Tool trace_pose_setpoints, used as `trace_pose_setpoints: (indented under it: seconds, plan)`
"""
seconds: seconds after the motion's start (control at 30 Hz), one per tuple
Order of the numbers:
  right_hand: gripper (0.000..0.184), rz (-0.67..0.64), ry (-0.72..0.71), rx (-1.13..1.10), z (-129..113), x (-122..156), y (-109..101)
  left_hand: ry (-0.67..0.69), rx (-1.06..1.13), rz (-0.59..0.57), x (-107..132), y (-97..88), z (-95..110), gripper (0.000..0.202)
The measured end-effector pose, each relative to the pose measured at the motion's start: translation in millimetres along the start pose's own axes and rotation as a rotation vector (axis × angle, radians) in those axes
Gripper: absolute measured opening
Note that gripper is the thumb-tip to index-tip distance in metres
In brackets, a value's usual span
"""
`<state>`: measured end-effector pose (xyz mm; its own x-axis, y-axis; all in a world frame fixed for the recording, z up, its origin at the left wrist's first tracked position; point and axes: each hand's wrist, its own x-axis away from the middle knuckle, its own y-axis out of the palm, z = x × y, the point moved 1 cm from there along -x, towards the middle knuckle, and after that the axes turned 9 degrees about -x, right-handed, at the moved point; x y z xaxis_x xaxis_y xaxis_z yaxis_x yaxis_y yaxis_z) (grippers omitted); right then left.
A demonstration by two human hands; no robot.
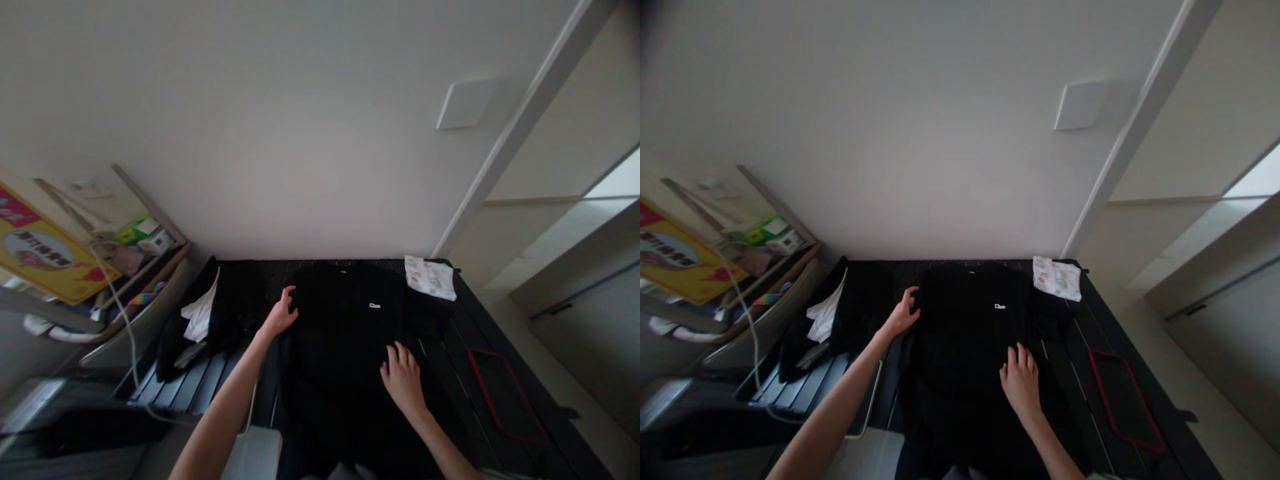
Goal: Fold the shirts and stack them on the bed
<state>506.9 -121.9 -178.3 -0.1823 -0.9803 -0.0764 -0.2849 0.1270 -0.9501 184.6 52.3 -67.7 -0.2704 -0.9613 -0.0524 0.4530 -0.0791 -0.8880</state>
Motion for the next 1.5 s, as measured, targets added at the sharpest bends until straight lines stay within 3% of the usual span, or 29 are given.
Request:
trace_pose_setpoints:
  seconds: [0.1, 0.23, 0.3, 0.37, 0.43, 0.57, 0.67, 0.8, 1.0, 1.13, 1.2, 1.27, 1.33, 1.43, 1.5]
  plan:
    - [0.040, 0.060, -0.003, 0.002, -5.1, 2.9, 2.8, 0.131, -0.206, -0.140, 5.6, 13.1, 22.3, 0.065]
    - [0.040, 0.122, -0.032, -0.026, -3.2, 5.7, 7.9, 0.326, -0.399, -0.307, 21.3, 52.1, 64.6, 0.071]
    - [0.039, 0.159, -0.048, -0.035, -0.4, 5.7, 10.7, 0.464, -0.448, -0.340, 31.0, 72.6, 82.8, 0.067]
    - [0.038, 0.192, -0.062, -0.041, 1.9, 5.0, 12.9, 0.507, -0.461, -0.294, 37.6, 86.0, 93.2, 0.057]
    - [0.038, 0.215, -0.074, -0.054, 3.7, 4.6, 14.4, 0.430, -0.462, -0.215, 39.0, 90.1, 94.5, 0.050]
    - [0.037, 0.234, -0.076, -0.102, 4.9, 5.2, 17.2, 0.075, -0.480, -0.009, 30.9, 78.9, 77.4, 0.046]
    - [0.037, 0.245, -0.048, -0.154, -0.1, 2.4, 18.5, -0.067, -0.399, 0.017, 23.9, 71.4, 61.9, 0.039]
    - [0.038, 0.240, -0.120, -0.314, -23.6, -13.7, 13.7, -0.061, -0.299, 0.005, 15.3, 70.5, 57.5, 0.016]
    - [0.051, 0.218, -0.263, -0.662, -75.8, -62.0, 2.2, 0.008, -0.068, 0.126, -10.2, 62.1, 87.3, 0.023]
    - [0.086, 0.151, -0.161, -0.909, -103.3, -104.3, 0.6, 0.104, 0.100, 0.149, -38.0, 51.1, 112.2, 0.024]
    - [0.092, 0.069, -0.060, -1.013, -110.7, -124.7, 0.6, 0.176, 0.169, 0.108, -48.3, 47.4, 120.5, 0.026]
    - [0.075, 0.011, -0.013, -1.043, -111.7, -141.9, 0.1, 0.262, 0.280, 0.051, -51.3, 45.8, 122.9, 0.037]
    - [0.045, 0.006, -0.010, -1.031, -106.8, -155.2, -1.1, 0.272, 0.393, 0.060, -44.8, 46.7, 117.7, 0.052]
    - [0.020, 0.037, 0.000, -1.016, -96.1, -170.8, -4.9, 0.058, 0.312, 0.148, -16.4, 55.4, 99.1, 0.057]
    - [0.019, 0.071, -0.008, -1.016, -93.2, -181.5, -10.2, -0.096, 0.084, 0.091, 11.9, 66.2, 86.6, 0.059]
